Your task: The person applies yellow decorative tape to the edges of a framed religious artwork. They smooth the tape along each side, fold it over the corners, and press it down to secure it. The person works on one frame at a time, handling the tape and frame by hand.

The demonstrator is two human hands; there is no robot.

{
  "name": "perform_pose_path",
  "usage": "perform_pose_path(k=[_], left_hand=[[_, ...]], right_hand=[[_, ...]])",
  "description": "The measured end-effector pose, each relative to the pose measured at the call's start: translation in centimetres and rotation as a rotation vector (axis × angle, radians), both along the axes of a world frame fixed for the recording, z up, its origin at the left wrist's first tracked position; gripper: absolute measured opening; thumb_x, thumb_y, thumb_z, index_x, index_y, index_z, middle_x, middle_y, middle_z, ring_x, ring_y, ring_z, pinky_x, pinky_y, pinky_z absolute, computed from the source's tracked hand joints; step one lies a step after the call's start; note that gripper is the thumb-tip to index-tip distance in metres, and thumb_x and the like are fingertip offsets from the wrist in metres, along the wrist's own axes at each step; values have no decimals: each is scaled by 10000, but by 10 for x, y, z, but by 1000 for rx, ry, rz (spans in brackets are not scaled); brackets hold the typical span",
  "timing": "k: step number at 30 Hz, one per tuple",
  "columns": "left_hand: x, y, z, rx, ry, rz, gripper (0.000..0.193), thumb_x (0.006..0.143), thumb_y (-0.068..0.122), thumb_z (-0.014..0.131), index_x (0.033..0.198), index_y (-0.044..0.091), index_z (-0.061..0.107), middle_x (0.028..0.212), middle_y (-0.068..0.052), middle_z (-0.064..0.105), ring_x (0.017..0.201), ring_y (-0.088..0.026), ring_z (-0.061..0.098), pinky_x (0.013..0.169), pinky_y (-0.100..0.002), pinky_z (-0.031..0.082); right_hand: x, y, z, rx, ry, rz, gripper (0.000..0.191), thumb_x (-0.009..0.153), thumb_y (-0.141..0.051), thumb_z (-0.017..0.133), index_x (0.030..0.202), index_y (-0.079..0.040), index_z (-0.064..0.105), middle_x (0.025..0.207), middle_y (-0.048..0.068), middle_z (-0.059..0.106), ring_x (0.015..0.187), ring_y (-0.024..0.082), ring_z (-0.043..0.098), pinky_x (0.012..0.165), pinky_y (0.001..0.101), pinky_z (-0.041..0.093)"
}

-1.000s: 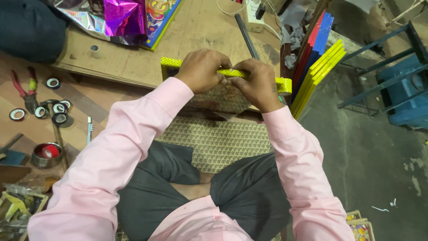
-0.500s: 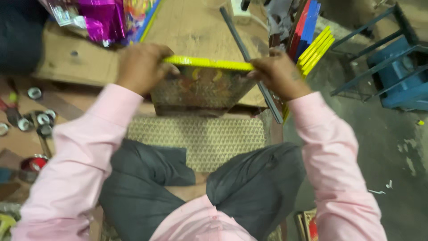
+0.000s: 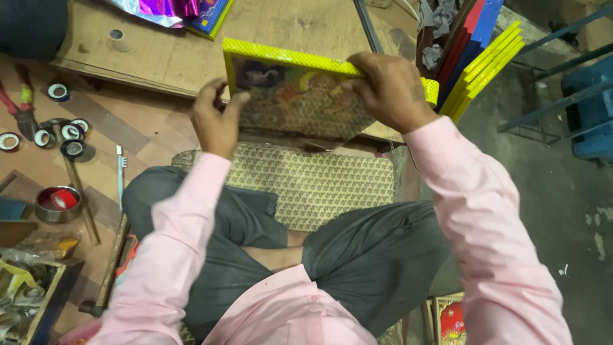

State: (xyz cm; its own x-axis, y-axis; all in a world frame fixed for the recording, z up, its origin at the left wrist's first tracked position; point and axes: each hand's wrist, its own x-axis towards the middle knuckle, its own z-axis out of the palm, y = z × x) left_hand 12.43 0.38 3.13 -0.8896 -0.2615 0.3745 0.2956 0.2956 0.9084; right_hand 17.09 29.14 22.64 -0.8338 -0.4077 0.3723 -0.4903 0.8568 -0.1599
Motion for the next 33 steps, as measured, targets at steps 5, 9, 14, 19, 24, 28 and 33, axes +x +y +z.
perform_pose_path(k=[5,9,14,19,24,28,33], left_hand=[[54,37,-82,224,-355,69,571,915,481,769,1275,55,643,1188,-112,705,1090,-251,660,933,-373,511],[57,69,-108,820,-663,-302,689,1082,429,688,1244,-203,466,987,-236,307,884,-380,286,780,-510,272],[27,57,-78,1068,-398,-329,585,949,552,591,1347,124,557,1303,-20,635,1200,-142,595,1025,-291,485],[3,-26,-53,853,-180,-244,361,1028,303,742,1124,-29,637,1066,-73,676,963,-165,619,890,-328,527],[-18,-71,-59,729,-440,-267,174,958,113,753,959,-53,701,894,-68,700,787,-148,626,726,-296,504],[-34,-60,-71,550,-560,-200,194,907,96,770,852,-74,694,814,-82,704,700,-160,617,651,-322,498],[-63,-41,-68,364,-512,-133,222,883,77,817,800,-94,703,762,-96,688,655,-171,567,613,-348,472]], right_hand=[[6,-15,32,-357,-135,61,315,926,-114,807,1192,11,696,949,125,751,863,220,759,696,346,587],[26,8,93,-425,-147,-115,195,954,-1,772,1112,77,687,854,93,701,706,164,681,616,299,544],[24,55,103,-717,-140,-112,77,1071,-40,736,1063,11,680,984,33,717,887,135,721,821,294,601],[3,109,-23,-1393,-613,-163,81,1069,-88,699,1101,-15,689,1028,71,712,934,178,676,910,359,575],[63,104,-192,-1463,-747,-386,284,974,-119,650,1205,42,683,1116,83,739,1025,168,694,936,303,548],[78,104,-256,-1669,-893,-508,274,1003,-121,611,1219,46,639,1105,121,732,954,195,709,908,354,570],[44,110,-263,-1729,-913,-626,286,1022,-161,555,1209,39,639,1095,135,737,920,211,726,895,376,595]])
